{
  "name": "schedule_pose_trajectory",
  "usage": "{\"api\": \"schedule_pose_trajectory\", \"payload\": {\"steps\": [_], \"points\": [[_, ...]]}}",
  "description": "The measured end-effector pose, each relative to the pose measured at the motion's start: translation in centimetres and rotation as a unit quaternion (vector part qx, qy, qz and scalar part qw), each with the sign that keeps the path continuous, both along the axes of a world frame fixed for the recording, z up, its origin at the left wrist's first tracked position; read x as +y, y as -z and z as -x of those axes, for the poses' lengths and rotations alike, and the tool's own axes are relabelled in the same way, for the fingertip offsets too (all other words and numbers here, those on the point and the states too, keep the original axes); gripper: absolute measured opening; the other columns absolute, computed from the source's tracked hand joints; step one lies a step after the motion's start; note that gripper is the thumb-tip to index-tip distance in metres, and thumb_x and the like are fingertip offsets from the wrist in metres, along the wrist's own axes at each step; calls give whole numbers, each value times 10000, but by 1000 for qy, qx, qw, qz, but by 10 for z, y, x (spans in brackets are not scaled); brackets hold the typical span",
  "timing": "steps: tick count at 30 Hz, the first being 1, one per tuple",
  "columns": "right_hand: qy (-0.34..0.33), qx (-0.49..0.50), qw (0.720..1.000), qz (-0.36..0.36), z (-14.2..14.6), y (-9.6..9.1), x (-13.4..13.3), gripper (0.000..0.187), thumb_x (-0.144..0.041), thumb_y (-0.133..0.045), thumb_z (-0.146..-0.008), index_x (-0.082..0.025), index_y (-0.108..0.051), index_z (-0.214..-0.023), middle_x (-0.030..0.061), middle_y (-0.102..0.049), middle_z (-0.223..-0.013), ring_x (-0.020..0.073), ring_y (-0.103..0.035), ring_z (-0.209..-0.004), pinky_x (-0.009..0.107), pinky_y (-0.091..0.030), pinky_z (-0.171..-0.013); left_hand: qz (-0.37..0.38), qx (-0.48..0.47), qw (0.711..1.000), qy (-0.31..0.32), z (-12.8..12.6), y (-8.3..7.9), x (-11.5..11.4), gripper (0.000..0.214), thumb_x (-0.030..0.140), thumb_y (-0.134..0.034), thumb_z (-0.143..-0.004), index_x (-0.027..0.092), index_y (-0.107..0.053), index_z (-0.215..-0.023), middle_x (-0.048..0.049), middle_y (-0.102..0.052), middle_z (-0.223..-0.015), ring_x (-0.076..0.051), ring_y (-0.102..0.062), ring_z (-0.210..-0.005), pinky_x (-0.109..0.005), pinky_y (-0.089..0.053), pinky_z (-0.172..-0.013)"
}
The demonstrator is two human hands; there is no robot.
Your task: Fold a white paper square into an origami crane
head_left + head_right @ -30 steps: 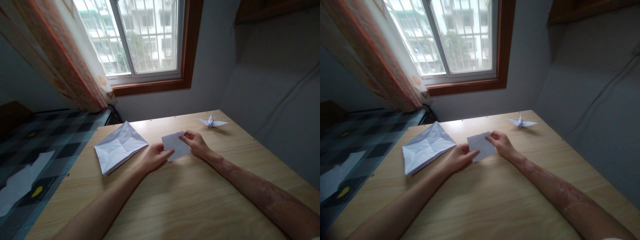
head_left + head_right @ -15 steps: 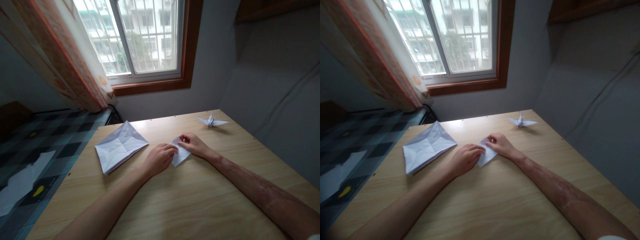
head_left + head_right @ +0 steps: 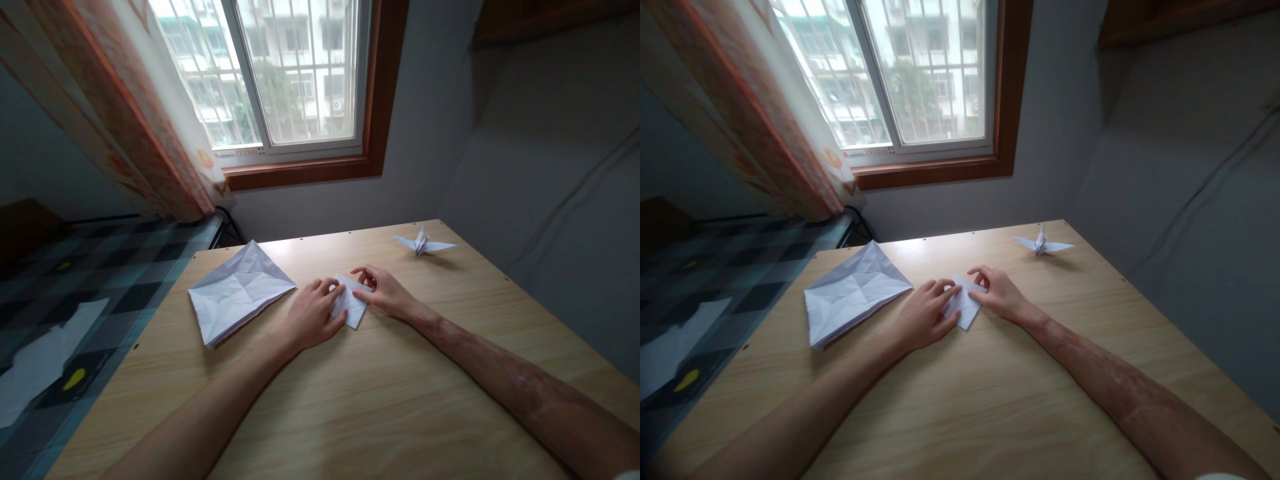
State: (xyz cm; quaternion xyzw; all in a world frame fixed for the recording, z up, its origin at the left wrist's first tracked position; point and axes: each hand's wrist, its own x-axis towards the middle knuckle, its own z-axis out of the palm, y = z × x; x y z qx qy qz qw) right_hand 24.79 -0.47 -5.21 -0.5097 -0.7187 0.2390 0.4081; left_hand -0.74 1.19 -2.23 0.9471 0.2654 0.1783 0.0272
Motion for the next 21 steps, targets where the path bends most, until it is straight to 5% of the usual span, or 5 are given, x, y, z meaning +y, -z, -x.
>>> {"api": "schedule_pose_trajectory", "payload": {"steps": [7,13,21], "points": [[12,23,999,-28,10,2,-5,428,-187,-766,-844,-222,-755,-1270,21,-752,-974,189,-641,-836,318,-524,-782,6,-4,999,-52,0,1,1,510,439,-619,-1048,218,-627,-1507,-145,-675,-1363,-336,-638,-1186,-523,-555,-1055],[-48,-10,997,-59,12,-1,-8,301,-150,-694,-949,-266,-857,-1174,64,-809,-1058,235,-722,-998,369,-573,-900,12,-56,997,-59,4,9,17,297,327,-559,-1101,273,-772,-1300,-89,-744,-1230,-269,-688,-1067,-452,-583,-993],[-120,-214,958,-146,18,-6,-17,528,-125,-577,-1042,-285,-665,-1537,80,-702,-1528,291,-658,-1376,509,-514,-1198,-34,-44,991,-123,3,10,15,388,340,-632,-1055,218,-683,-1420,-126,-726,-1368,-332,-646,-1251,-509,-545,-1086]]}}
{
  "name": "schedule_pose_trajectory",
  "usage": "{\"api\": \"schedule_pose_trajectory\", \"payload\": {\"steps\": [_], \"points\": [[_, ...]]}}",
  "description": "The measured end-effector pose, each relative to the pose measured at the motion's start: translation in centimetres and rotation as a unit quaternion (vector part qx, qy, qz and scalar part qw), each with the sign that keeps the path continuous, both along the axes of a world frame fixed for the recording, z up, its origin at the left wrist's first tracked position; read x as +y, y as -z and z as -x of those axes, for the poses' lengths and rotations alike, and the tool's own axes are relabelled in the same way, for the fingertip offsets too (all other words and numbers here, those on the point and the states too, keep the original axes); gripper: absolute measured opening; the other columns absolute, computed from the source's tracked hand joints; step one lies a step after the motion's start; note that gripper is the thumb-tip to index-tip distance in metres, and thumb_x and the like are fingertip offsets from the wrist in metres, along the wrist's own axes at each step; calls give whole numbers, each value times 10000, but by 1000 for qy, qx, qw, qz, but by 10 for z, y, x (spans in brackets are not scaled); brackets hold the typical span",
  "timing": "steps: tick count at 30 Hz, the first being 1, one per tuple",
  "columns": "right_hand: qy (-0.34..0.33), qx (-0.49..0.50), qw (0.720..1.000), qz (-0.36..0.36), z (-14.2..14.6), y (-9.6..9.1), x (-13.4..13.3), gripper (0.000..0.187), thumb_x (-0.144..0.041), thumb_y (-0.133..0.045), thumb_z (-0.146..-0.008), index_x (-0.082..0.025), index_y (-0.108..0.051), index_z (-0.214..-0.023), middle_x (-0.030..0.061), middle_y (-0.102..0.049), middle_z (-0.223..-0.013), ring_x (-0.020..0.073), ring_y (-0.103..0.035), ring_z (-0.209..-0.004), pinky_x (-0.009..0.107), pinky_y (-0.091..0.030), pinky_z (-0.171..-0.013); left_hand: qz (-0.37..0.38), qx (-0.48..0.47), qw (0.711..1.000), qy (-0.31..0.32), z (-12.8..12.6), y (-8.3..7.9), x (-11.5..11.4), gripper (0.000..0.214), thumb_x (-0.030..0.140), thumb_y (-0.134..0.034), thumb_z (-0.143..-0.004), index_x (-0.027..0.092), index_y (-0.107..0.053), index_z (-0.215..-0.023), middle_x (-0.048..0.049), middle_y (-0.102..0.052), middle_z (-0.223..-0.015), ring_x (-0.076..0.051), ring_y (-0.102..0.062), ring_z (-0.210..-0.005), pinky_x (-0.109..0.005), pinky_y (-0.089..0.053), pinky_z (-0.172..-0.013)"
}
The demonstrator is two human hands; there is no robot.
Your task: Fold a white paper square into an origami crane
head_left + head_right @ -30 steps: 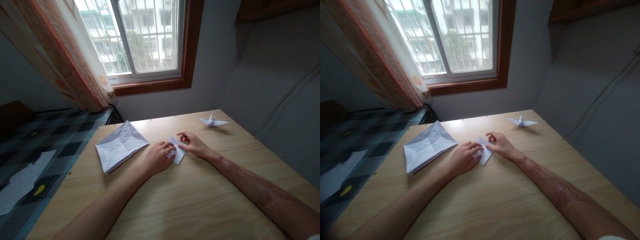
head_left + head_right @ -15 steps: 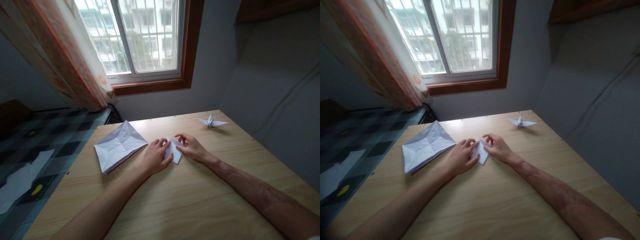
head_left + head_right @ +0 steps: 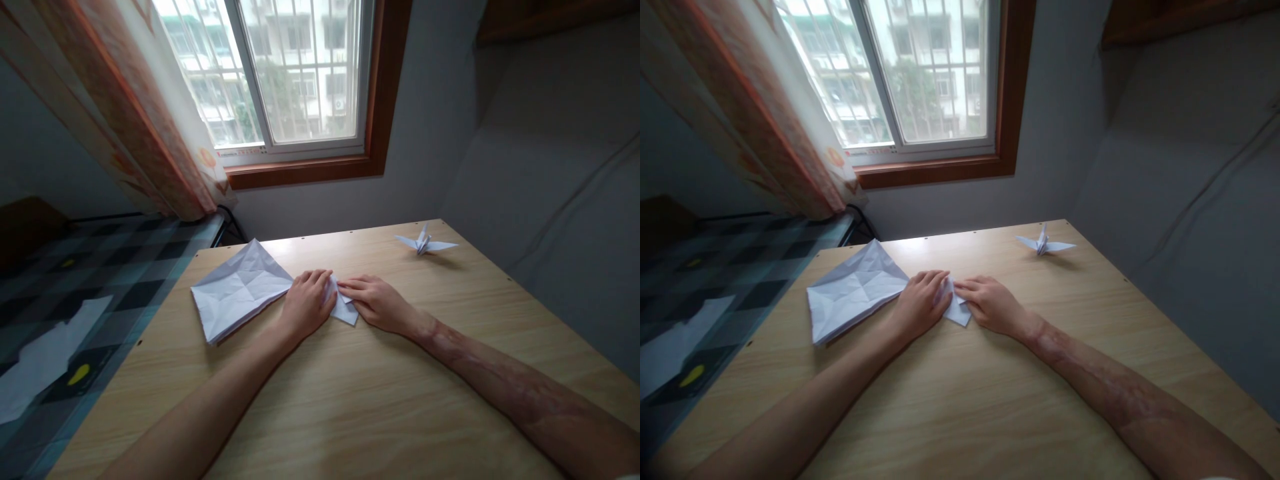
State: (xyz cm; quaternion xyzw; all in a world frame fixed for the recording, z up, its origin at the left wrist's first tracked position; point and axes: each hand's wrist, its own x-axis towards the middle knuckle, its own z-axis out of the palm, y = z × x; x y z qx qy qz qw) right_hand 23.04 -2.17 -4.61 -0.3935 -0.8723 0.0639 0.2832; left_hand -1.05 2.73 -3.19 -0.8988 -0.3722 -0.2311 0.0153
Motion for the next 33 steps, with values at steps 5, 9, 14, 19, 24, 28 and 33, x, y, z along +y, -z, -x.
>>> {"api": "schedule_pose_trajectory", "payload": {"steps": [5,9,14,19,24,28,33], "points": [[-25,-25,999,24,-9,-1,-4,552,-201,-499,-1108,-238,-528,-1658,95,-557,-1675,267,-519,-1568,486,-432,-1311,13,20,1000,19,0,0,0,374,340,-578,-1085,263,-690,-1432,-108,-708,-1425,-316,-641,-1293,-500,-539,-1131],[-43,-77,993,75,-17,-8,-8,622,-356,-502,-1144,-265,-361,-1743,73,-378,-1783,275,-372,-1659,498,-314,-1377,22,39,999,9,1,1,2,437,359,-527,-1104,243,-655,-1506,-111,-666,-1536,-328,-605,-1387,-526,-511,-1196],[-39,-104,986,127,-17,-18,-16,794,-563,-537,-1119,-240,-232,-1778,97,-219,-1829,306,-251,-1703,498,-210,-1406,22,63,998,3,2,4,4,490,389,-494,-1114,216,-627,-1552,-116,-630,-1598,-328,-567,-1462,-523,-481,-1244],[-43,-115,982,146,-24,-20,-30,837,-625,-529,-1109,-242,-209,-1781,97,-211,-1832,310,-241,-1706,495,-172,-1413,22,85,996,-6,1,2,3,508,401,-468,-1120,190,-620,-1557,-117,-623,-1608,-331,-563,-1472,-508,-473,-1251],[-48,-110,981,155,-38,-19,-47,813,-603,-543,-1112,-304,-193,-1781,60,-216,-1836,311,-255,-1702,499,-169,-1413,27,83,996,-7,0,2,3,515,402,-466,-1115,188,-612,-1560,-116,-614,-1615,-321,-559,-1474,-496,-463,-1259],[-43,-120,982,139,-40,-20,-52,795,-592,-528,-1120,-296,-203,-1782,62,-251,-1831,300,-276,-1697,493,-186,-1408,34,73,997,-2,0,2,4,512,396,-460,-1116,191,-606,-1563,-124,-613,-1613,-316,-564,-1462,-499,-467,-1254],[-37,-106,989,99,-34,-20,-50,768,-543,-576,-1106,-299,-278,-1771,87,-359,-1797,308,-377,-1653,531,-242,-1390,49,53,997,3,0,0,3,565,498,-537,-1095,195,-594,-1568,-139,-617,-1607,-343,-581,-1437,-524,-492,-1219]]}}
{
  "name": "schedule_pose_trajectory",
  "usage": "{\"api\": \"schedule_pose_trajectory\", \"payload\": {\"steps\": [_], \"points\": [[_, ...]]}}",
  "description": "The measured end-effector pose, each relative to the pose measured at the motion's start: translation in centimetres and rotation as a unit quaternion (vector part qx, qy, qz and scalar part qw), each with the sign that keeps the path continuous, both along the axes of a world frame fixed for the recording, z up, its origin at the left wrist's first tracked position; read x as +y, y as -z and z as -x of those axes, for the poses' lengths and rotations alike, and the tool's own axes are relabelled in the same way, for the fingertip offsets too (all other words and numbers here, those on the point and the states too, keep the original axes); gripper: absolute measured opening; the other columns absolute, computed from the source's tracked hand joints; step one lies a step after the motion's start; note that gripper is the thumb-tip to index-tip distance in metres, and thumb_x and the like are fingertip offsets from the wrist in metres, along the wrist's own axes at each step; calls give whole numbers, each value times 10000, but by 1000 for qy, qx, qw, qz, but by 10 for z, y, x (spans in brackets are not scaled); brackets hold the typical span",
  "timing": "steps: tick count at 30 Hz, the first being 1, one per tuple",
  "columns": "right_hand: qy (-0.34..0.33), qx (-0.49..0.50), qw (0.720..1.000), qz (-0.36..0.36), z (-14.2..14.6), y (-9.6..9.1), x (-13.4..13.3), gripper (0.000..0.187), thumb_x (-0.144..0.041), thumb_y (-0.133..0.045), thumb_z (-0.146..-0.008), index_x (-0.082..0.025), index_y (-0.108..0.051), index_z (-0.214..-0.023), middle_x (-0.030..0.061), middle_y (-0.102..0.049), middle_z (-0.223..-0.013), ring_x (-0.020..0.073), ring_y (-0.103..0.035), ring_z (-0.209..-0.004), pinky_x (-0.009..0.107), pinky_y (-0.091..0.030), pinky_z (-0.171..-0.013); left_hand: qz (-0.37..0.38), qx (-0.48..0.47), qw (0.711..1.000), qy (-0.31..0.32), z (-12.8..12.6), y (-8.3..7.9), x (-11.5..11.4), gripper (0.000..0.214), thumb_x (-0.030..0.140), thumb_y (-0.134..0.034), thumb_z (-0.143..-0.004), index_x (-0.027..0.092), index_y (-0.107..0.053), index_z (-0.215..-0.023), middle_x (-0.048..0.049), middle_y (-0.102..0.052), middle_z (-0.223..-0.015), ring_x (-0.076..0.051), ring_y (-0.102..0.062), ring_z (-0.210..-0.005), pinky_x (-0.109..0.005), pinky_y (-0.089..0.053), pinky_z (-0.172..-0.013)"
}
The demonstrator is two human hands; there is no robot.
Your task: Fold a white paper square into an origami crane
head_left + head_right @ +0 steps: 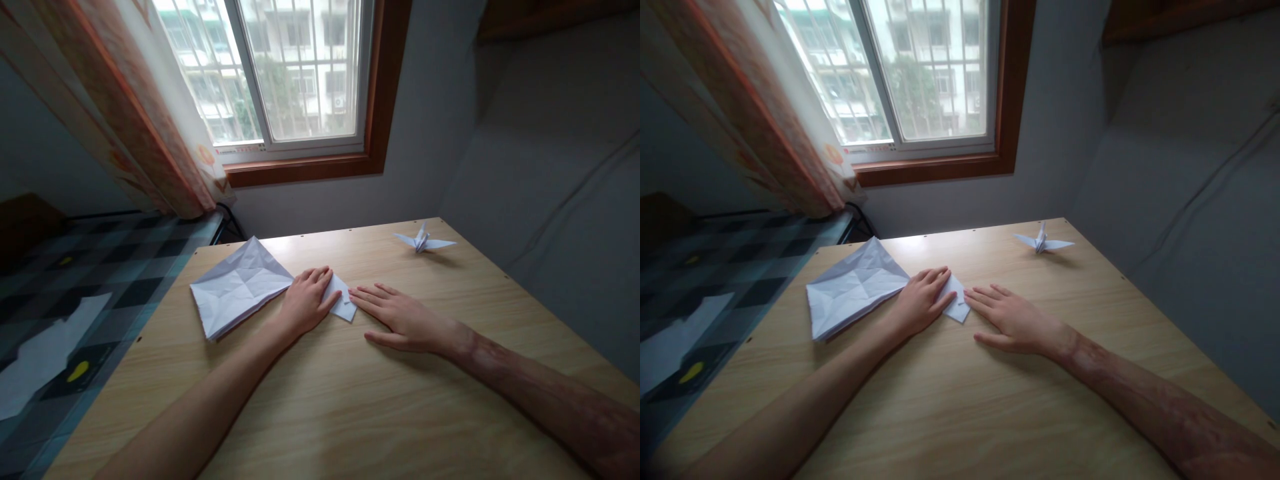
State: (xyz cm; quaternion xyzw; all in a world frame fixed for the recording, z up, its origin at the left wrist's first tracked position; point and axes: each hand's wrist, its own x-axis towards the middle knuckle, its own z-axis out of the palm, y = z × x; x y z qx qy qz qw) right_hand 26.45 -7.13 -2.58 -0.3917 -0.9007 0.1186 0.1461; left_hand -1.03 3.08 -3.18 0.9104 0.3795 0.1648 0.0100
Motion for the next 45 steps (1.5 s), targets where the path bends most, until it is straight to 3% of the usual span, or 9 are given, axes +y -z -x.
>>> {"api": "schedule_pose_trajectory", "payload": {"steps": [5,13,18,26,32,39,45], "points": [[9,18,999,-26,6,2,4,763,-520,-639,-1072,-283,-366,-1743,122,-461,-1744,333,-459,-1599,568,-315,-1354,3,-35,999,4,1,-2,-2,583,529,-633,-1040,229,-618,-1540,-133,-643,-1570,-346,-593,-1418,-518,-497,-1206],[23,-6,999,-25,15,9,28,653,-316,-484,-1122,-243,-333,-1753,108,-390,-1782,290,-380,-1653,541,-306,-1362,15,-33,999,5,3,-4,-6,699,600,-699,-975,211,-611,-1549,-148,-623,-1589,-372,-571,-1441,-543,-476,-1228],[31,3,999,-29,21,16,50,609,-330,-442,-1147,-261,-352,-1746,92,-390,-1781,273,-375,-1657,533,-310,-1361,13,-38,999,5,3,-1,-5,718,618,-708,-963,214,-596,-1545,-150,-619,-1591,-371,-578,-1436,-539,-478,-1219],[84,32,992,-84,27,19,51,541,-280,-534,-1093,-228,-559,-1631,105,-553,-1680,332,-515,-1558,573,-391,-1301,-5,-77,997,-28,1,-4,-8,781,631,-771,-910,173,-548,-1502,-159,-734,-1306,-365,-681,-1221,-517,-541,-1084],[116,38,987,-104,32,12,46,499,-277,-581,-1055,-188,-643,-1541,143,-630,-1603,346,-558,-1493,558,-436,-1254,1,-109,993,-44,0,-1,-4,649,582,-828,-875,210,-624,-1367,-94,-738,-1088,-313,-705,-1014,-460,-568,-927],[127,35,986,-103,33,12,45,499,-284,-580,-1050,-177,-645,-1532,153,-636,-1587,348,-582,-1443,547,-450,-1227,115,-228,965,-59,1,5,-1,467,371,-840,-862,196,-667,-1259,-48,-734,-1044,-198,-680,-775,-383,-583,-781],[127,39,985,-107,33,12,45,500,-275,-589,-1041,-197,-647,-1531,148,-649,-1569,345,-591,-1425,542,-456,-1218,170,-329,929,-9,-3,6,-4,396,237,-735,-907,197,-638,-1289,-78,-703,-1126,-170,-698,-846,-295,-585,-705]]}}
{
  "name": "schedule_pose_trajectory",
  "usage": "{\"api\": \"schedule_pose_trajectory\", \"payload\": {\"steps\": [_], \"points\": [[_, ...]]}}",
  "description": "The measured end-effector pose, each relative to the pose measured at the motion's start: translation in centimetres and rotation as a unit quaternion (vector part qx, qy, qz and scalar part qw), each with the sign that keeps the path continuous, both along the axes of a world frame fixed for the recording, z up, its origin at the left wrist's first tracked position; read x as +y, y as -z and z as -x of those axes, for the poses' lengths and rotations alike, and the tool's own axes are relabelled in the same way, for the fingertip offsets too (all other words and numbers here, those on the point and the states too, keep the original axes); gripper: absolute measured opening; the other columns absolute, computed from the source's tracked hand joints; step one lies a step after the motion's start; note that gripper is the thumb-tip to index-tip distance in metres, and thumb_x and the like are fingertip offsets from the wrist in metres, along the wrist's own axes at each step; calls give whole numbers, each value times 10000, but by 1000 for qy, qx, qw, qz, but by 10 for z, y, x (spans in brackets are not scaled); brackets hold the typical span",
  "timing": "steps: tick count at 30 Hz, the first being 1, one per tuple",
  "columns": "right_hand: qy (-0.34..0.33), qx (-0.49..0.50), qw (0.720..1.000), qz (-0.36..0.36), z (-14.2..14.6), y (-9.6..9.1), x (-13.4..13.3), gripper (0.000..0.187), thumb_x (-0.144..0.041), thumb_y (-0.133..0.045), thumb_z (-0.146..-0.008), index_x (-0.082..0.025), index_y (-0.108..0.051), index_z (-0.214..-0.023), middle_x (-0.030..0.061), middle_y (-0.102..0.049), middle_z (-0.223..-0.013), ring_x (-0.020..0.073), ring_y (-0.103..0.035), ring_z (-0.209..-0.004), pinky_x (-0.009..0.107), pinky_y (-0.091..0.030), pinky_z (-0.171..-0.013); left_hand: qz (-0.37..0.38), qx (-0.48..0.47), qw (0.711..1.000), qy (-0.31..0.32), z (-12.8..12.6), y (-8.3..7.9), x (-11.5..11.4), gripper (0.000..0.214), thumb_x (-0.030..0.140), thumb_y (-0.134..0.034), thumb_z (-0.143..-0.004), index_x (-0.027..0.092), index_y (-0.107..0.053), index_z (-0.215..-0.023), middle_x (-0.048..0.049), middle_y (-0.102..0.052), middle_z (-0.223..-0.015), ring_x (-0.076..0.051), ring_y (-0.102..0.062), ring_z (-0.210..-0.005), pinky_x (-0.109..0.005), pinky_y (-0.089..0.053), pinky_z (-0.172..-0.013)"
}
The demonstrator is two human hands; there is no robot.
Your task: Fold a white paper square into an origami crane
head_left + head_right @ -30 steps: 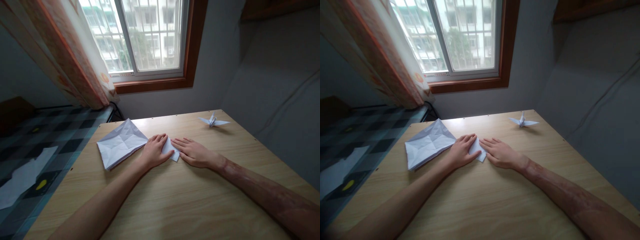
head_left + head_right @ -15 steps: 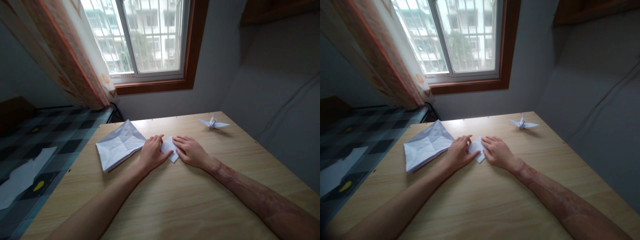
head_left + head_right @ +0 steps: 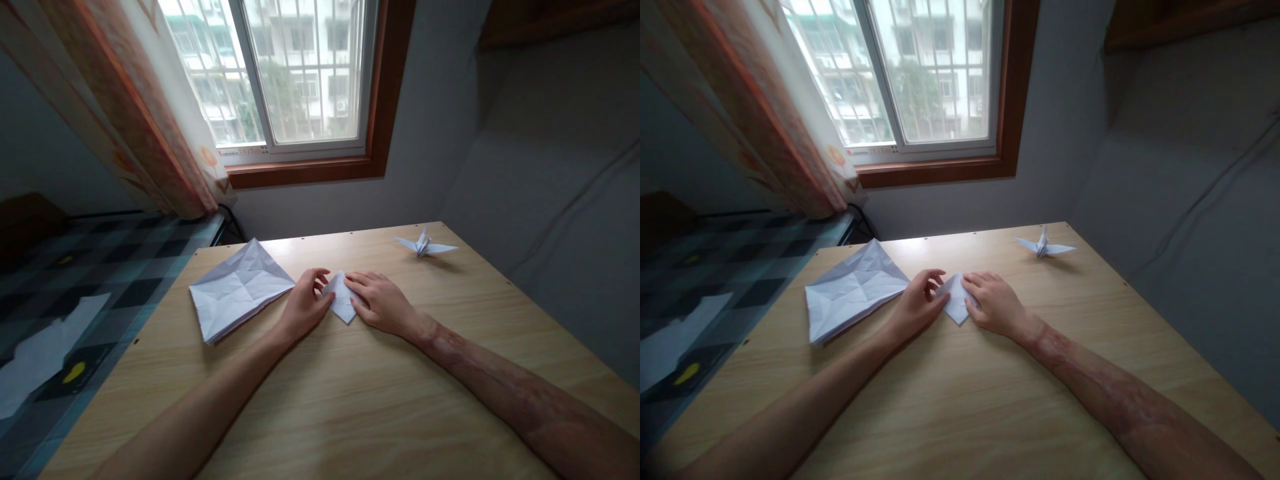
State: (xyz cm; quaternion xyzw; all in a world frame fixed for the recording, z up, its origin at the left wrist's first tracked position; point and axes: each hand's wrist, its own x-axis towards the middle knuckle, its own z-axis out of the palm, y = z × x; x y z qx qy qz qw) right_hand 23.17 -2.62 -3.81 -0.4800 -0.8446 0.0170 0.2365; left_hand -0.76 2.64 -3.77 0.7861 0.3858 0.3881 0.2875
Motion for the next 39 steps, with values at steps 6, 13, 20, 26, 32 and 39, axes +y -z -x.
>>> {"api": "schedule_pose_trajectory", "payload": {"steps": [6,13,20,26,32,39], "points": [[-1,17,1000,3,0,1,0,502,-272,-590,-1042,-190,-645,-1534,142,-656,-1562,329,-605,-1423,513,-475,-1216,-86,54,993,55,-3,-4,-6,247,196,-699,-935,225,-651,-1175,-68,-741,-1111,-204,-717,-957,-360,-605,-881],[-8,38,999,8,-4,7,5,476,-231,-558,-1053,-211,-665,-1516,126,-674,-1546,313,-618,-1412,519,-486,-1213,-93,121,978,143,0,-13,-7,190,251,-501,-1090,225,-687,-1119,-89,-745,-1068,-214,-723,-969,-353,-599,-887],[-5,42,999,15,-6,10,7,469,-191,-534,-1070,-231,-660,-1520,110,-673,-1549,292,-619,-1410,491,-485,-1218,-138,155,975,77,-2,-4,-1,339,259,-434,-1120,183,-611,-1399,-181,-699,-1369,-286,-695,-1260,-473,-578,-1129],[8,13,1000,25,-4,10,6,526,-232,-489,-1099,-196,-562,-1619,119,-605,-1630,289,-559,-1497,487,-448,-1268,-180,212,956,93,0,1,1,431,276,-415,-1142,185,-590,-1525,-157,-673,-1528,-291,-674,-1367,-504,-553,-1205],[14,-26,999,39,-4,14,7,561,-266,-424,-1129,-155,-484,-1676,123,-513,-1710,277,-457,-1600,475,-364,-1336,-197,227,948,103,2,2,3,448,357,-479,-1141,198,-632,-1531,-125,-658,-1573,-281,-656,-1417,-480,-532,-1237],[17,-45,997,61,-3,11,5,608,-276,-399,-1131,-190,-387,-1732,105,-424,-1763,286,-390,-1646,509,-328,-1351,-175,328,920,125,6,4,4,582,417,-393,-1169,214,-403,-1715,-105,-407,-1765,-272,-412,-1641,-518,-344,-1356]]}}
